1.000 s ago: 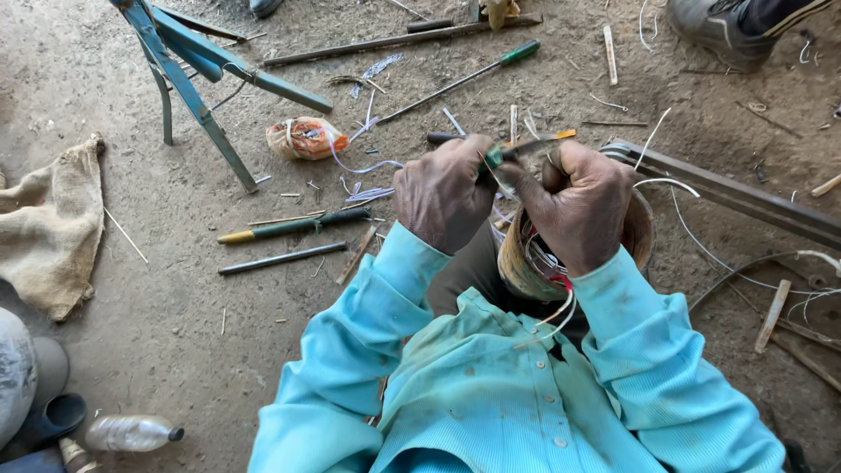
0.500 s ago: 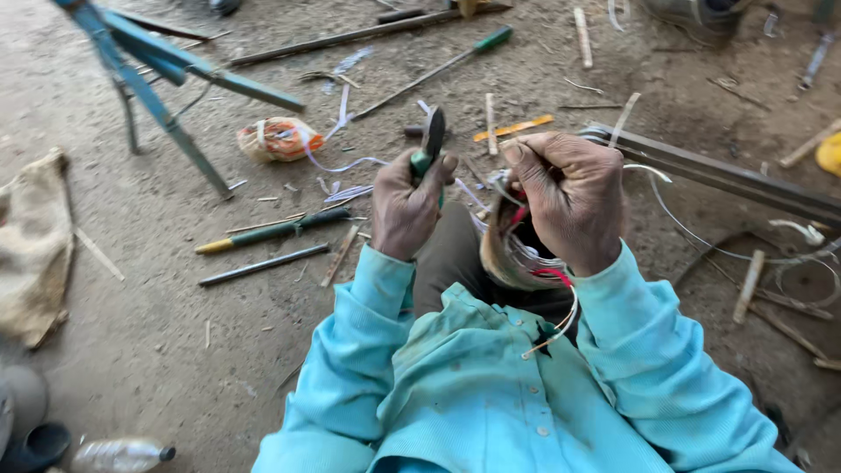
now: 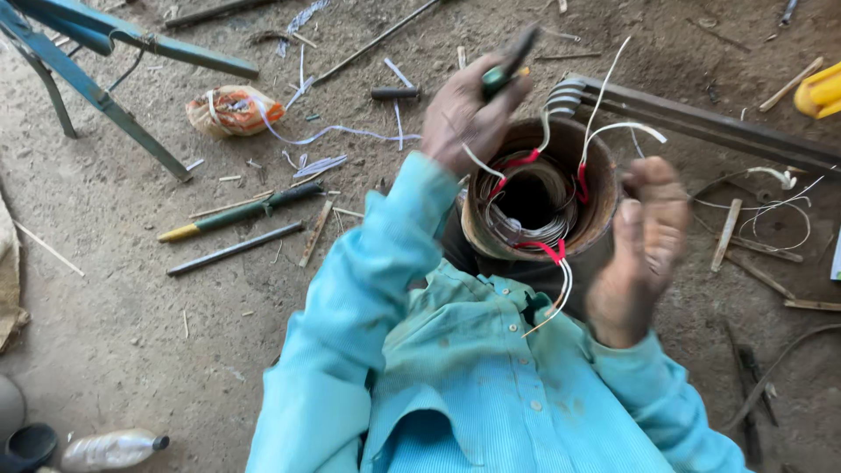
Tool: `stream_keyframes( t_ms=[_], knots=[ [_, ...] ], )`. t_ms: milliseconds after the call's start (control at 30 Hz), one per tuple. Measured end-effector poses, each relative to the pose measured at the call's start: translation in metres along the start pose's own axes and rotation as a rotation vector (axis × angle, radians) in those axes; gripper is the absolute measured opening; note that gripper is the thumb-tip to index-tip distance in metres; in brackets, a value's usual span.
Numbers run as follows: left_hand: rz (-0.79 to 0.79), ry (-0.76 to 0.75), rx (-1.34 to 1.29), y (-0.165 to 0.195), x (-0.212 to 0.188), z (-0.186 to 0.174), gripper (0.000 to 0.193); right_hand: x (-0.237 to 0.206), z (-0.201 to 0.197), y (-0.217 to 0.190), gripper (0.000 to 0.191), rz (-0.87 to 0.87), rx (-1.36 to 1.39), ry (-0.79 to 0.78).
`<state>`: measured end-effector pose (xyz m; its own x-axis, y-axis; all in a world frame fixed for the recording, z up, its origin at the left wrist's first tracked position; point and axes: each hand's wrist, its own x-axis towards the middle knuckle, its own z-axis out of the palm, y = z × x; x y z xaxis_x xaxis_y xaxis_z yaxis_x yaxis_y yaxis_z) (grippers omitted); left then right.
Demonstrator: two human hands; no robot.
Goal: The person sits on the ground holding a cylindrical coil with wires in their lap and uses pliers to cut and strip insulation from the wire ends one at a time. They pull stripped wires aside, sort through the coil, and at the end lift and reposition the coil.
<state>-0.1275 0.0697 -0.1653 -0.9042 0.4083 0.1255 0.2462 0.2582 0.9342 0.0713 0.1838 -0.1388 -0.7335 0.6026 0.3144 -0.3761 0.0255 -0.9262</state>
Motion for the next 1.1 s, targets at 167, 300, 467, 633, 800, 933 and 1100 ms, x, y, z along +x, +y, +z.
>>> stream_keyframes(
  t_ms=[167, 300, 467, 633, 800, 933, 1100],
  knots=[
    [0.146, -0.193, 0.051, -0.014, 0.030, 0.041, 0.028, 0.007, 0.005, 0.040, 0.035, 0.169, 0.195, 0.149],
    [0.077, -0.453, -0.219, -0.023, 0.053, 0.050, 0.028, 0.016, 0.009, 0.050, 0.031, 0.138, 0.254, 0.192],
    [0.185, -0.473, -0.334, -0.024, 0.043, 0.057, 0.022, 0.001, -0.002, 0.045, 0.031, 0.151, 0.289, 0.133],
    [0.081, -0.343, -0.255, -0.041, 0.019, 0.056, 0.024, 0.009, -0.006, 0.046, 0.030, 0.134, 0.101, 0.147],
    [-0.064, -0.199, -0.338, -0.038, 0.054, 0.005, 0.017, 0.063, 0.027, 0.086, 0.027, 0.124, -0.007, -0.002],
    [-0.019, 0.166, -0.306, -0.014, 0.018, 0.005, 0.015, 0.099, 0.012, 0.085, 0.030, 0.303, 0.203, -0.250],
    [0.066, 0.551, -0.211, 0.018, -0.050, 0.068, 0.010, 0.148, -0.029, 0.061, 0.033, 0.550, 0.204, -0.518]
  ],
)
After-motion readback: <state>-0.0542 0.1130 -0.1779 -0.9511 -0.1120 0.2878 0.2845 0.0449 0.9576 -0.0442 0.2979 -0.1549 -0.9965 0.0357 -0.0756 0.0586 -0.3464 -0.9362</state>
